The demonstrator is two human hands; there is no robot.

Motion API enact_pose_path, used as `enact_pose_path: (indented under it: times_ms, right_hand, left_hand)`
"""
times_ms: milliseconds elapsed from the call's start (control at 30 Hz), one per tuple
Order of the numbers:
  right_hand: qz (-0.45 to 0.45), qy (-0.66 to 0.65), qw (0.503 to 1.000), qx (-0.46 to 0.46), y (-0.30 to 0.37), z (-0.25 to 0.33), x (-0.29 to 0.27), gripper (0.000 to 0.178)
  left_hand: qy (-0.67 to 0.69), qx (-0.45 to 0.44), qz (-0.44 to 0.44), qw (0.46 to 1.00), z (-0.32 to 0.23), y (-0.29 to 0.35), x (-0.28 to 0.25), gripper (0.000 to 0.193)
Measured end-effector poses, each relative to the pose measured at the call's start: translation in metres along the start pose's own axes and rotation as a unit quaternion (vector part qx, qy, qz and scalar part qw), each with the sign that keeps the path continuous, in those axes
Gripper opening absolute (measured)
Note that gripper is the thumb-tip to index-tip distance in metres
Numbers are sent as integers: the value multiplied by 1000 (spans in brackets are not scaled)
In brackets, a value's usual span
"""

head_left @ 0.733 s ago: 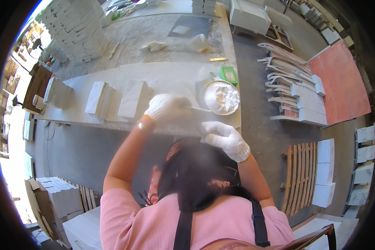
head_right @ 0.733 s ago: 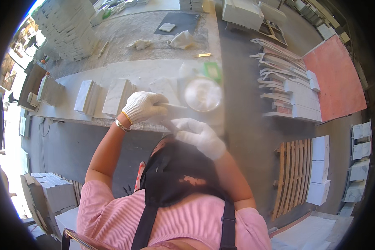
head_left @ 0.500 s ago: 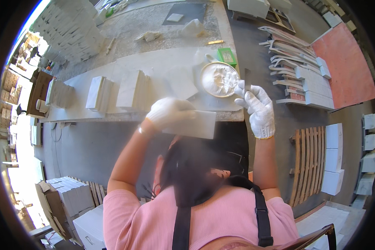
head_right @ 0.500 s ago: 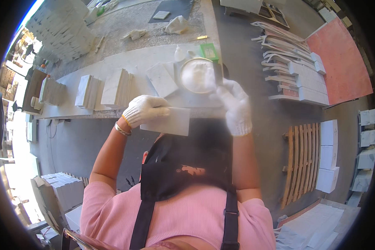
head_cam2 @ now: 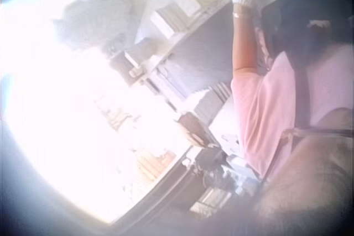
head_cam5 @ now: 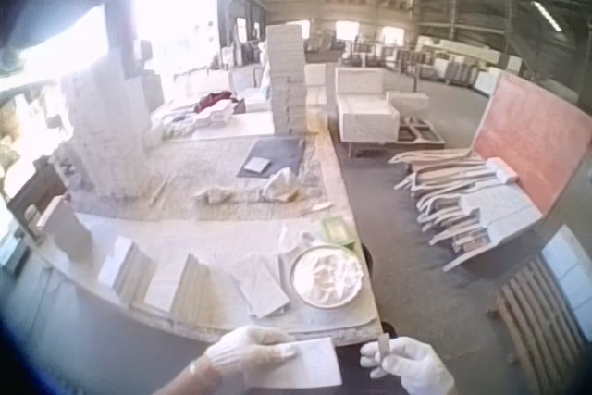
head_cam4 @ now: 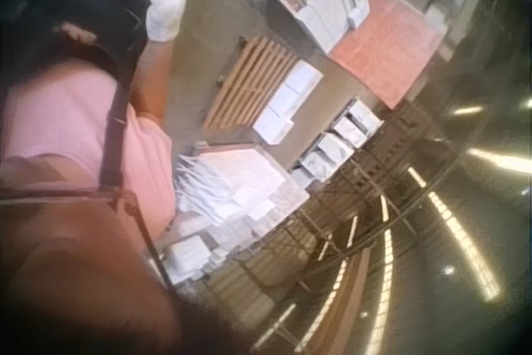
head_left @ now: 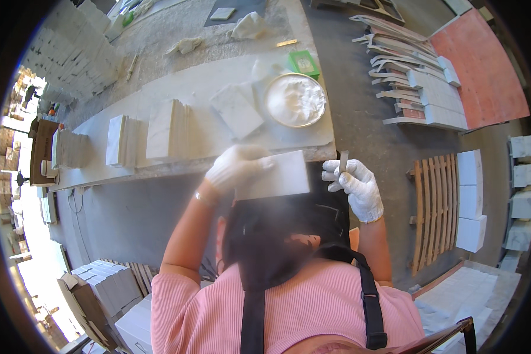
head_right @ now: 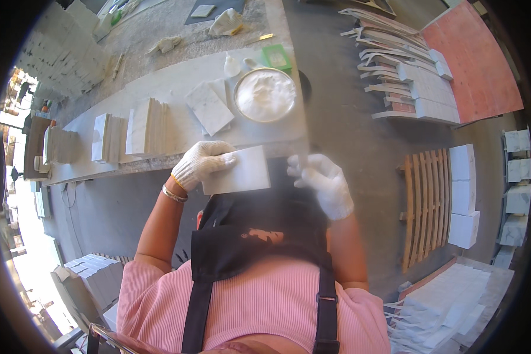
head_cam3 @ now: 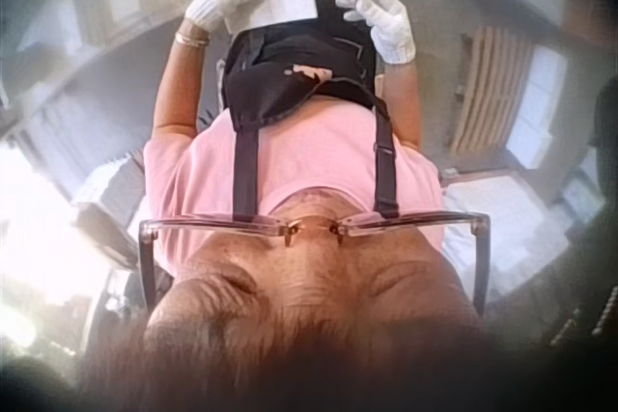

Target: The person applies a white paste to the edges of rectangular tiles using a small metal spatula, then smooths the edges with a green block. The person repeats this process on multiple tiles, handling them one at a time.

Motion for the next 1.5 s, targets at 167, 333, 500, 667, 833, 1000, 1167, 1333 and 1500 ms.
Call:
enact_pose_path:
  times_ms: [167, 333, 500, 667, 833, 1000, 1167, 1333, 1500]
  right_hand:
    - [3, 5, 1000, 15, -6, -2, 14, 19]
    - [226, 139, 952, -153, -13, 26, 60, 29]
    - [271, 183, 920, -215, -22, 35, 86, 28]
    - [116, 163, 952, -232, -34, 39, 79, 24]
    - [44, 178, 927, -327, -42, 39, 75, 24]
    - [51, 194, 928, -314, -59, 34, 77, 20]
    - [64, 244, 891, -378, -59, 49, 85, 18]
    - [77, 194, 932, -298, -63, 39, 83, 17]
    - [42, 136, 970, -195, -60, 37, 57, 17]
  left_hand:
    - [172, -14, 36, 984, 15, 2, 20, 39]
    - [370, -43, 181, 910, 42, -5, 68, 52]
    - [374, 7, 202, 905, 34, -14, 97, 70]
    - [-281, 266, 23, 922, -22, -15, 62, 43]
    - [251, 123, 51, 959, -24, -4, 35, 55]
    - [33, 148, -88, 984, -18, -32, 22, 37]
    - [168, 179, -95, 965, -8, -55, 13, 29]
    - [228, 187, -73, 953, -6, -66, 10, 30]
    - [291, 176, -12, 940, -3, -73, 13, 30]
Point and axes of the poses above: each hand's wrist, its own y-axis away from the middle knuckle, its own x-axis out of the palm, z = x × y, the point moved 7 cm from there along -y, towards the middle knuckle, and after that the axes turned 1 degree about -y, right-handed, at the moved point
